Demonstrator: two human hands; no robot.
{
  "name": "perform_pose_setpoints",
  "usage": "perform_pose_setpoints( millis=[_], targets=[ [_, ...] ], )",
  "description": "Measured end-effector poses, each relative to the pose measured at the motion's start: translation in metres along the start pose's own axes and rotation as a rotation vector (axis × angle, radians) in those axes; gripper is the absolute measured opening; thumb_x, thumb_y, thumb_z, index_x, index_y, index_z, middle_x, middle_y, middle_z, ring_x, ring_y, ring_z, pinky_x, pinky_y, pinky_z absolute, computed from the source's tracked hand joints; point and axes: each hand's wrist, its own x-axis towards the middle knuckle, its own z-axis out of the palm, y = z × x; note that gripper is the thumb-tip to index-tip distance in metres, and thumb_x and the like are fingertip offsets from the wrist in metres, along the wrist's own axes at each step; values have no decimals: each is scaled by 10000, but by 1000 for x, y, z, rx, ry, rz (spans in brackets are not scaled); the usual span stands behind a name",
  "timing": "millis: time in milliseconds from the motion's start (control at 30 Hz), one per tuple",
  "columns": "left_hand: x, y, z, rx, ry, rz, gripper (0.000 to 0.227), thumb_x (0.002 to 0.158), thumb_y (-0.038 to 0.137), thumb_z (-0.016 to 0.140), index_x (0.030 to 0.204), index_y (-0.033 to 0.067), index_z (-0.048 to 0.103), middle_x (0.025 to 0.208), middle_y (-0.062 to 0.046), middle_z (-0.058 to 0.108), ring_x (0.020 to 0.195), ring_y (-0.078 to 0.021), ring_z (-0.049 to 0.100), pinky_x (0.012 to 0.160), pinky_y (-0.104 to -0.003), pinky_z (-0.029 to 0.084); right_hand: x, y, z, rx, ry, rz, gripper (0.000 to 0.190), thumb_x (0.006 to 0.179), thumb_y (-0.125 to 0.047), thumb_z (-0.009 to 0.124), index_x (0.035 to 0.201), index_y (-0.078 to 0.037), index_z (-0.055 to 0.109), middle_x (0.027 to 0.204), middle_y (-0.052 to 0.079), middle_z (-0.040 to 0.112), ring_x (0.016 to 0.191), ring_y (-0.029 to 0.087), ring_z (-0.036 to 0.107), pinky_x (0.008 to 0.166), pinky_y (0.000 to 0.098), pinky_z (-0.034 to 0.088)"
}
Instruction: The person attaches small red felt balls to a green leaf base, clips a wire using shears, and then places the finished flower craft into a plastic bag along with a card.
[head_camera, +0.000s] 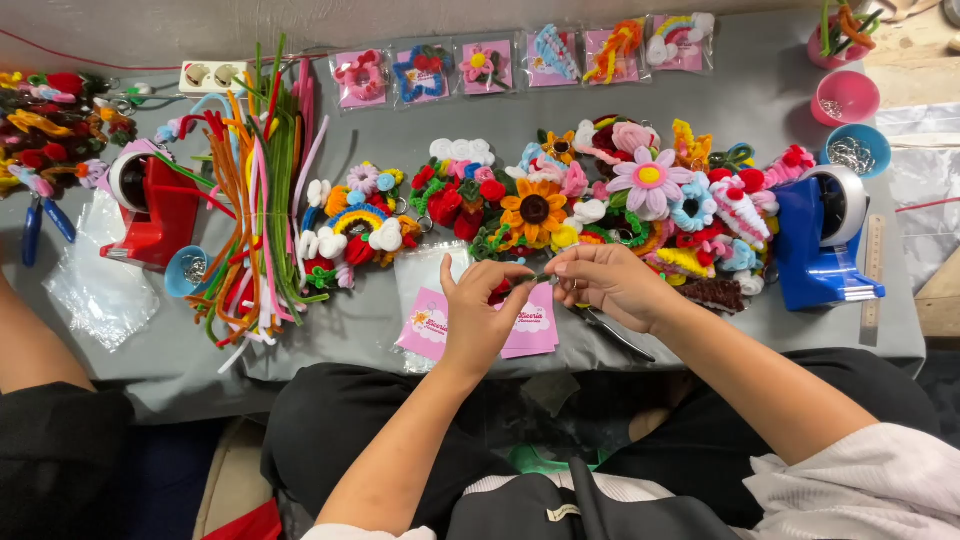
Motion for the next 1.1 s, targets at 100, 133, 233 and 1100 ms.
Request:
perform_pose_setpoints(
  millis=[100, 133, 233, 1100],
  targets=[
    [1, 0, 0, -21, 18, -11, 67, 897, 189, 785, 958, 194, 757, 797, 54, 688, 838, -144, 679, 1189, -643, 41, 3, -2, -4, 29, 5, 24, 93, 925, -39, 649, 948, 45, 684, 751, 76, 600, 695, 165, 668, 630, 278, 565],
    [1, 2, 0, -22, 18, -11, 67, 897, 189, 785, 958, 194, 757, 797, 54, 688, 838, -144, 679, 1189, -643, 41, 3, -1, -2, 29, 6, 23, 93, 925, -39, 649, 948, 45, 684, 751, 76, 600, 695, 165, 668, 630, 278, 565],
    [1, 6, 1, 166, 80, 118, 100, 876, 124, 788, 941, 185, 744, 799, 54, 675, 855, -157, 674, 1181, -648, 68, -1, 5, 5, 8, 17, -42, 69, 937, -41, 624, 930, 18, 659, 730, 27, 496, 634, 96, 525, 563, 216, 445],
    [2, 3, 12, 517, 320, 584, 137, 823, 123, 790, 926, 165, 709, 787, 25, 606, 829, -169, 640, 1140, -674, 173, -16, 18, 22, -818, 214, -678, 59, 859, -1, 751, 905, -37, 753, 800, 88, 607, 718, 194, 567, 678, 302, 512]
  ],
)
